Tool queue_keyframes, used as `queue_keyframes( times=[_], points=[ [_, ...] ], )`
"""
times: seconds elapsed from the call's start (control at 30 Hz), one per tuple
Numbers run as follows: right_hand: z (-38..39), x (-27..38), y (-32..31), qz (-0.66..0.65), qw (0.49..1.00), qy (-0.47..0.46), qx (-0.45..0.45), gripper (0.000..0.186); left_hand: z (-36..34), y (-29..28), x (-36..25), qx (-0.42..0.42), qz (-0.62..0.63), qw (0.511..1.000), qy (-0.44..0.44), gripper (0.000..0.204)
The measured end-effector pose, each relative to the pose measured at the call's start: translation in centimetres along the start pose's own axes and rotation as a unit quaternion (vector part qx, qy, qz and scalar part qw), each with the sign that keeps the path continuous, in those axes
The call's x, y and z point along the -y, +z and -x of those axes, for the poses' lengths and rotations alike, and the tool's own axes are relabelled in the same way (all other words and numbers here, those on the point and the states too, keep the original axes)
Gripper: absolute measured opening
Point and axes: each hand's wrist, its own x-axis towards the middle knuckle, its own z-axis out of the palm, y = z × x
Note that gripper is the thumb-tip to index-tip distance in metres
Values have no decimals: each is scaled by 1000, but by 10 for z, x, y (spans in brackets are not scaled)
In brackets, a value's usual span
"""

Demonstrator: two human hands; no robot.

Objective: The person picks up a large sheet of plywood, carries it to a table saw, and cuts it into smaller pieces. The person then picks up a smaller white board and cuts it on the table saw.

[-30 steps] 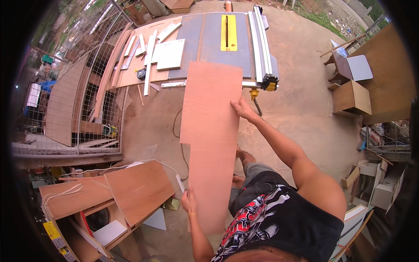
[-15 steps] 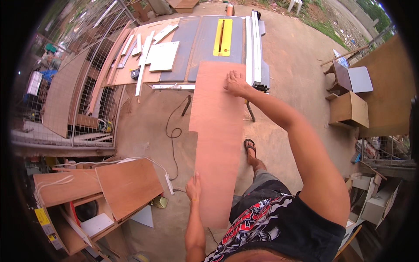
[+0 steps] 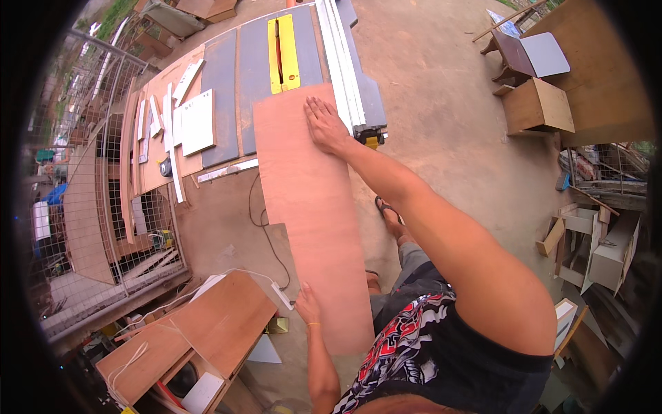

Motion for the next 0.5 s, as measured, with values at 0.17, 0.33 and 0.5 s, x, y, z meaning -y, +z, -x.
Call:
queue_keyframes(
  times=[0.17,0.33,0.5],
  points=[
    [-13,0,6,-20,1000,19,7,54,-6,-3,-13,-1,4,1000,10,65],
    [-22,-6,13,-1,1000,21,7,55,-16,-3,-14,-3,-14,1000,27,64],
    [-29,-10,10,9,999,20,29,56,-20,-14,-32,41,21,999,1,63]
  ],
)
